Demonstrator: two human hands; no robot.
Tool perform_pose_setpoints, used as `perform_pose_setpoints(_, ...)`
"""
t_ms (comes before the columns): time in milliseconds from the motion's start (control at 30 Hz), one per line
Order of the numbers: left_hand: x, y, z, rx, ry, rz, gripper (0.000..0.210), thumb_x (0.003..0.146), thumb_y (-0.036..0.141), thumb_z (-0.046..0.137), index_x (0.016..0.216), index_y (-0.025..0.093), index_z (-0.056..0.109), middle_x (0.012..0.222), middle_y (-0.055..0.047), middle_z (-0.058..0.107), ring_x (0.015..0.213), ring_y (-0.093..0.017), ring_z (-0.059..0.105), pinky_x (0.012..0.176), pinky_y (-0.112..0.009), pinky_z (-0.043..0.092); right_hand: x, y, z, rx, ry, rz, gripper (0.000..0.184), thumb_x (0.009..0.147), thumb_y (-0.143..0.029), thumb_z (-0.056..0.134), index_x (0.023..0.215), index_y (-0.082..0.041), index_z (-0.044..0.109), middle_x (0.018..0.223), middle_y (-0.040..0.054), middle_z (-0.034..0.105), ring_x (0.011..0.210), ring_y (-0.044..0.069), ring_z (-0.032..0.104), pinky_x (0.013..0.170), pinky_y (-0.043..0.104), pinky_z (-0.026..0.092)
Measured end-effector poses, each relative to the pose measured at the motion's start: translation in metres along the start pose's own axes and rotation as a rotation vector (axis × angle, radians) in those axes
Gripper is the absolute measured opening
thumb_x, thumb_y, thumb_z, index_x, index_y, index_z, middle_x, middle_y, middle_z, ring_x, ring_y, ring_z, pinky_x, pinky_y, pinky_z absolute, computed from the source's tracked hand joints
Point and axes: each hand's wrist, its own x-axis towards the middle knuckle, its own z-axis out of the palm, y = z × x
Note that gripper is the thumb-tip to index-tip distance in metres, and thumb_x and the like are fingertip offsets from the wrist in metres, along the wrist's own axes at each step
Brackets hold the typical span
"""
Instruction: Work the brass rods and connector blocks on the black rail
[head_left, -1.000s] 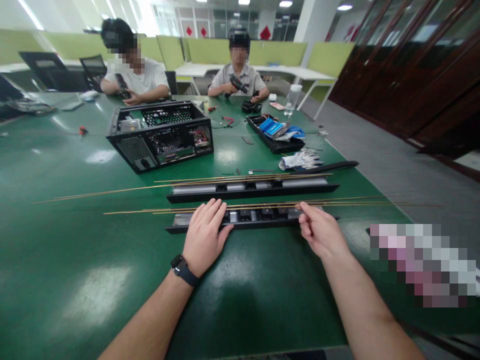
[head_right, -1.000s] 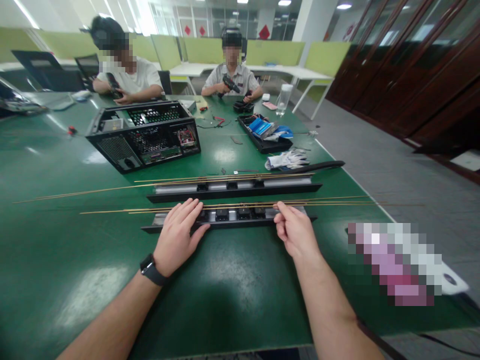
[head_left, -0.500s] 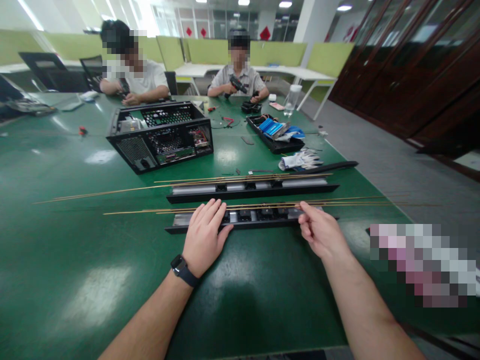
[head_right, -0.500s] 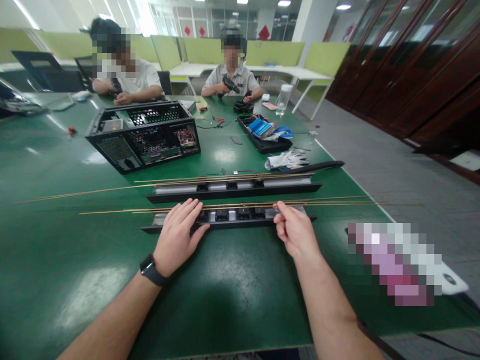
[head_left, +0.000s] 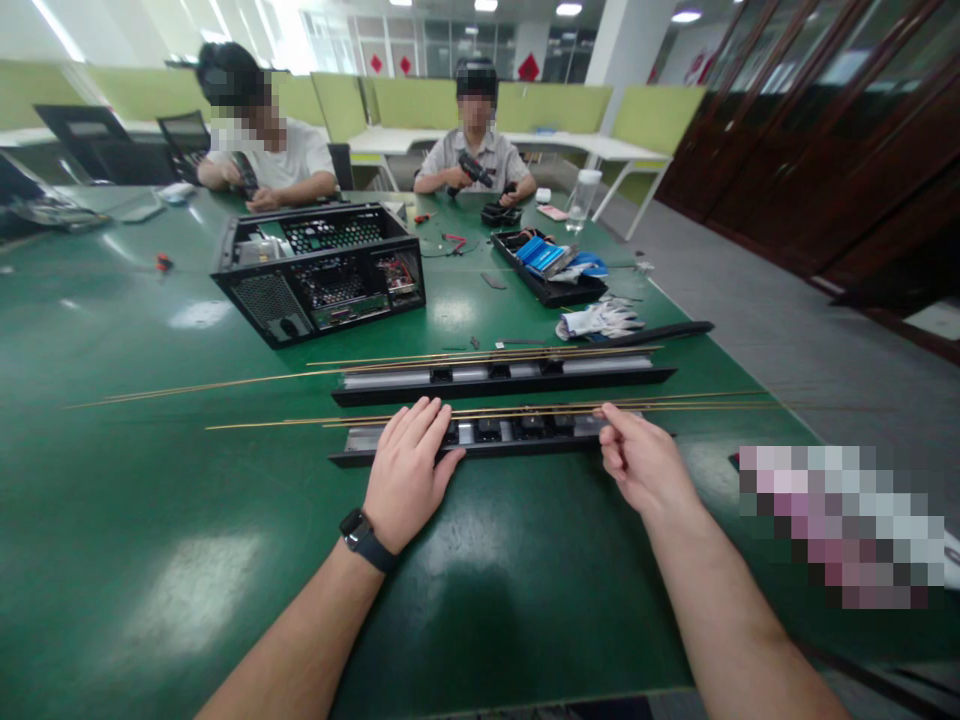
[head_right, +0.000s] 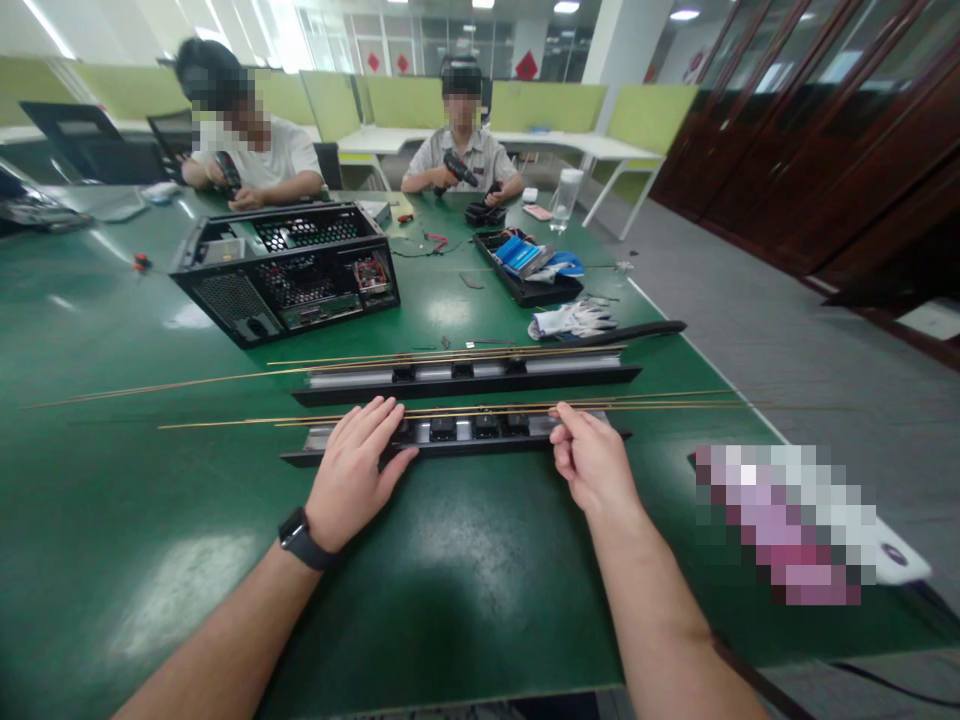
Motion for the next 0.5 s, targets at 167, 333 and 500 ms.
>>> perform_pose_setpoints(167,-0.0005,-0.0011,0.0011,-0.015,0.003,-0.003,0.05,0.1,0.035,0.06,0.147,0.017,0.055,0.15,-0.015,0.06,0.144,-0.032,0.052,0.121,-0.053,0.041,0.0009,-0.0008,-0.002,-0.001,0.02,0.007,0.034,0.074,-0.041,0.088,0.084,-0.015,0.07,0.054,-0.004,0.058,0.03,0.004,0.039,0.024,0.014,0.023)
perform_pose_setpoints(333,-0.0007,-0.0007,0.0009,-0.024,0.003,-0.008,0.051,0.1,0.035,0.059,0.148,0.019,0.055,0.15,-0.014,0.061,0.144,-0.032,0.052,0.121,-0.055,0.04,0.0015,-0.0002,-0.002,-0.002,0.019,0.016,0.034,0.074,-0.042,0.088,0.086,-0.015,0.071,0.055,-0.0028,0.06,0.03,0.005,0.039,0.024,0.015,0.022)
perform_pose_setpoints(500,-0.0008,-0.0005,0.0011,-0.024,0.0,-0.012,0.051,0.1,0.035,0.059,0.149,0.019,0.054,0.15,-0.014,0.06,0.144,-0.033,0.052,0.121,-0.056,0.04,0.0015,0.0009,-0.0019,-0.026,-0.008,0.022,0.039,0.071,-0.045,0.089,0.089,-0.015,0.071,0.056,-0.0026,0.061,0.03,0.005,0.039,0.025,0.015,0.022)
